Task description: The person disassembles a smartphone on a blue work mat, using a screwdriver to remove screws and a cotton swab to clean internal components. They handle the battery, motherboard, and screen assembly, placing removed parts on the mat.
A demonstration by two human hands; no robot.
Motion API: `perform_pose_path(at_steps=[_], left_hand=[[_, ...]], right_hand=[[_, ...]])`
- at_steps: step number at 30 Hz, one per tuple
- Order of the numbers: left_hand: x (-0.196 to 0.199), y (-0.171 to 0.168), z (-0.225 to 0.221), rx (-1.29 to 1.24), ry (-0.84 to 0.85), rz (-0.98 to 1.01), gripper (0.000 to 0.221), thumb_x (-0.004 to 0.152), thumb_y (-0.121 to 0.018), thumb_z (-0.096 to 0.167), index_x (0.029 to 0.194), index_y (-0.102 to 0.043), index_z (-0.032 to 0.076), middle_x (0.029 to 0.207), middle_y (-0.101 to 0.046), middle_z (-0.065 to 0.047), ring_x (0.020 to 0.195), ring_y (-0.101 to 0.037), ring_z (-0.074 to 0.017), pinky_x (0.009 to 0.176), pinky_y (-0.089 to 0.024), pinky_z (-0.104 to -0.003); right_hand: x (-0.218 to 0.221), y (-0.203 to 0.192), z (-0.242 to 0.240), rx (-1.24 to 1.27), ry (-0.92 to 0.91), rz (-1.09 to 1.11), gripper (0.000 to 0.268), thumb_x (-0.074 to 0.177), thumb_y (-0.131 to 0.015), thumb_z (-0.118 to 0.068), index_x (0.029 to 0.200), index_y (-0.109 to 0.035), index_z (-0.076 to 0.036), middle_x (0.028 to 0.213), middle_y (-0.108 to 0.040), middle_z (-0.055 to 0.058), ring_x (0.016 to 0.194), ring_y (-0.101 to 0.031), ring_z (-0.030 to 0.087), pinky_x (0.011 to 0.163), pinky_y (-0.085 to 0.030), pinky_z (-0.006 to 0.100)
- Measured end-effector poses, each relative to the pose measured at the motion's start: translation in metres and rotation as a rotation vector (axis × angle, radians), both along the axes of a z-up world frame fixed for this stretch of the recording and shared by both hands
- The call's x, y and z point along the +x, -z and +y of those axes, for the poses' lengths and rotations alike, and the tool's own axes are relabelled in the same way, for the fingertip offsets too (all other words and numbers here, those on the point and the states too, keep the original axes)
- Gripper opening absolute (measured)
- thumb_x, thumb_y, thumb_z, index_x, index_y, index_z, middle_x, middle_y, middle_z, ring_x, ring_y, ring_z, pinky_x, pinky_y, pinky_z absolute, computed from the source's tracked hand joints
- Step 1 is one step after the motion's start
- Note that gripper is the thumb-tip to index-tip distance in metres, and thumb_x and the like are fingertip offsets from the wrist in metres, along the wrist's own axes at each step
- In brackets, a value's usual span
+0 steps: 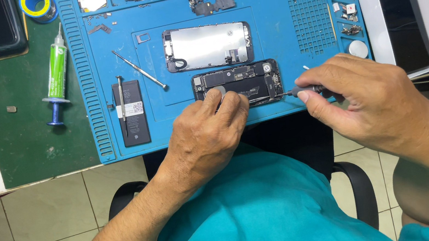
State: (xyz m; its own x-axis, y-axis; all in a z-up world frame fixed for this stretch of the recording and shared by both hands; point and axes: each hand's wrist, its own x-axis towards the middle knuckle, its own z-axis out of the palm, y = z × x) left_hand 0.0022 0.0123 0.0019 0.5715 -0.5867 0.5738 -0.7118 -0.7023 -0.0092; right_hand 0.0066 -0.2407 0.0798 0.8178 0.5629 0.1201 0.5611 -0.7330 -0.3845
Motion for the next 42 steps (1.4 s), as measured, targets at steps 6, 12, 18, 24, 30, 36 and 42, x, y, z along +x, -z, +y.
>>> perform_pose_path(at_steps=[6,12,18,24,30,36,42], left_hand=[[-0.001,0.001,0.000,0.019,-0.019,-0.003,0.012,0.096,-0.062,-0.005,0.098,-0.068,0.004,0.085,-0.048,-0.003,0.079,-0.051,-0.0182,0.052,-0.040,-0.028],[-0.005,-0.003,0.001,0.055,-0.051,0.022,0.013,0.096,-0.064,-0.007,0.103,-0.070,0.003,0.086,-0.053,-0.004,0.079,-0.052,-0.0168,0.050,-0.038,-0.025],[-0.007,-0.010,0.001,-0.012,-0.054,0.093,0.012,0.100,-0.062,-0.004,0.109,-0.070,-0.001,0.095,-0.063,-0.012,0.077,-0.054,-0.0227,0.056,-0.044,-0.030],[0.003,-0.018,-0.019,0.072,-0.127,0.180,0.027,0.112,-0.054,0.033,0.098,-0.058,0.010,0.085,-0.049,-0.003,0.068,-0.049,-0.0168,0.056,-0.042,-0.030],[0.023,-0.022,-0.042,-0.016,-0.019,0.158,0.023,0.096,-0.060,0.005,0.118,-0.065,0.010,0.093,-0.059,-0.008,0.058,-0.055,-0.0203,0.046,-0.040,-0.036],[0.040,-0.011,-0.069,0.030,-0.018,0.185,0.028,0.091,-0.056,0.004,0.114,-0.066,0.015,0.095,-0.053,-0.012,0.044,-0.052,-0.0217,0.036,-0.037,-0.038],[0.050,-0.004,-0.086,0.070,-0.016,0.178,0.019,0.100,-0.054,0.013,0.113,-0.068,0.017,0.107,-0.054,-0.015,0.042,-0.047,-0.0161,0.034,-0.034,-0.034]], right_hand=[[-0.003,-0.007,-0.005,0.097,0.154,0.030,0.014,0.098,-0.074,-0.003,0.110,-0.073,0.005,0.100,-0.074,0.015,0.087,-0.068,0.025,0.076,-0.053,0.034],[-0.017,0.013,-0.012,0.203,0.377,0.067,0.012,0.099,-0.077,-0.008,0.109,-0.076,-0.001,0.096,-0.075,0.007,0.065,-0.056,0.012,0.059,-0.039,0.024],[-0.028,0.030,-0.029,0.339,0.728,-0.061,0.009,0.110,-0.074,0.004,0.119,-0.074,0.005,0.106,-0.073,0.010,0.055,-0.036,0.007,0.053,-0.026,0.020],[-0.019,0.046,-0.034,0.339,0.629,-0.161,0.010,0.111,-0.073,0.001,0.120,-0.073,0.007,0.113,-0.075,0.017,0.097,-0.071,0.023,0.069,-0.050,0.027],[-0.010,0.056,-0.034,0.394,0.567,-0.124,0.012,0.106,-0.074,-0.001,0.116,-0.072,0.006,0.108,-0.074,0.016,0.091,-0.067,0.022,0.070,-0.050,0.029],[-0.008,0.057,-0.037,0.420,0.533,-0.118,0.013,0.107,-0.072,-0.002,0.117,-0.071,0.007,0.108,-0.073,0.018,0.092,-0.069,0.024,0.071,-0.053,0.029],[-0.006,0.058,-0.038,0.410,0.537,-0.095,0.013,0.107,-0.073,-0.002,0.117,-0.071,0.006,0.107,-0.073,0.017,0.089,-0.069,0.023,0.072,-0.054,0.029]])
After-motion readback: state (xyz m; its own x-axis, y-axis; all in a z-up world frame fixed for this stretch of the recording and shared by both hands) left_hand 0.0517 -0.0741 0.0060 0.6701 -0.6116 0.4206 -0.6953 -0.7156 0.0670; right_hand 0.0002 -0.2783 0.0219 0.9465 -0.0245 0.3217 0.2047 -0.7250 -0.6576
